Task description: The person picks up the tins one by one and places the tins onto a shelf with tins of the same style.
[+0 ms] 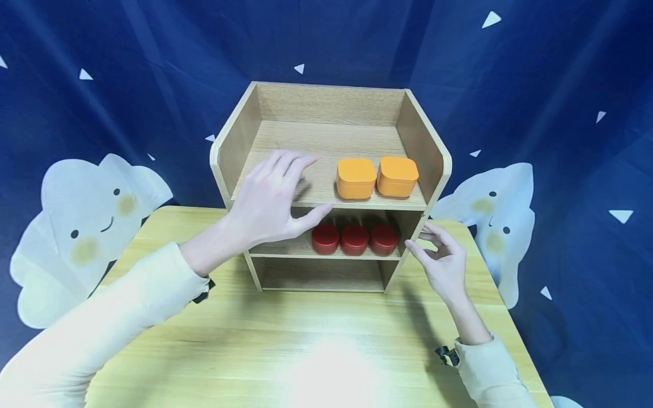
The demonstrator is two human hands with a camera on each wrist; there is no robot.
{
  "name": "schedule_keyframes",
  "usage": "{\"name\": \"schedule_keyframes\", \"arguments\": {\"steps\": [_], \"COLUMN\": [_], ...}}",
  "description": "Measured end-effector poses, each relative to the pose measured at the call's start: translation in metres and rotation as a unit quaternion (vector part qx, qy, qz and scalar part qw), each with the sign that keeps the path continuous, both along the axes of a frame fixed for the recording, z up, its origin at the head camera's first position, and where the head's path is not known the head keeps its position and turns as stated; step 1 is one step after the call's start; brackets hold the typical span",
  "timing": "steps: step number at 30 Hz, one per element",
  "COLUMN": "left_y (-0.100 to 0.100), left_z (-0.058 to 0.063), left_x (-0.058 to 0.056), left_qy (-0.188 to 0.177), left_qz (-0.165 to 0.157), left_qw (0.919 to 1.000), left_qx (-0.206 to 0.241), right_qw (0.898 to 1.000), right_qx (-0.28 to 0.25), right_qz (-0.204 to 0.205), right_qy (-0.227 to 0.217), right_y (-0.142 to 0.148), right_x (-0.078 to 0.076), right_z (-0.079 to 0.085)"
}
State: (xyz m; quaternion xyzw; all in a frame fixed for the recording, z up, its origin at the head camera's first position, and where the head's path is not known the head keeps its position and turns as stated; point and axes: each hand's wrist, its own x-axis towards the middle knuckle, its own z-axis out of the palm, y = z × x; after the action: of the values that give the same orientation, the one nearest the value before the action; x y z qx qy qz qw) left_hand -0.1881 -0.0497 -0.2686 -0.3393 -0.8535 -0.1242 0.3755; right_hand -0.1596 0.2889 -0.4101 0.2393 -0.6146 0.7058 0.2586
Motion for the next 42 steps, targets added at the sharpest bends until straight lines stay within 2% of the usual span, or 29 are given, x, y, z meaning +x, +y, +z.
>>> {"name": "schedule_keyframes", "arguments": {"steps": [12,18,23,27,32,36,42], "left_y": [-0.021,-0.033,-0.045,-0.056,-0.068,-0.077,-0.094], "left_z": [-0.001,-0.006,-0.014,-0.024,-0.034,-0.042,-0.054], "left_x": [0.011,0.018,0.026,0.035,0.048,0.057,0.065], "left_qy": [0.055,0.081,0.115,0.123,0.133,0.141,0.129], "left_qz": [-0.002,-0.017,-0.038,-0.068,-0.086,-0.083,-0.057], "left_qw": [0.9982,0.9957,0.9911,0.9884,0.9847,0.9836,0.9868], "left_qx": [0.023,0.043,0.054,0.059,0.074,0.076,0.08], "right_qw": [1.0,1.0,1.0,1.0,1.0,1.0,1.0], "right_qx": [-0.003,0.0,0.002,0.0,-0.001,0.0,0.002], "right_qz": [0.008,0.005,0.004,0.007,0.006,0.006,0.004], "right_qy": [0.002,0.001,0.003,0.005,0.003,-0.001,-0.001], "right_y": [0.0,0.0,0.0,0.0,0.0,0.0,0.0], "right_x": [0.0,0.0,0.0,0.0,0.0,0.001,0.001], "right_z": [0.0,0.0,0.0,0.0,0.0,0.0,0.0]}}
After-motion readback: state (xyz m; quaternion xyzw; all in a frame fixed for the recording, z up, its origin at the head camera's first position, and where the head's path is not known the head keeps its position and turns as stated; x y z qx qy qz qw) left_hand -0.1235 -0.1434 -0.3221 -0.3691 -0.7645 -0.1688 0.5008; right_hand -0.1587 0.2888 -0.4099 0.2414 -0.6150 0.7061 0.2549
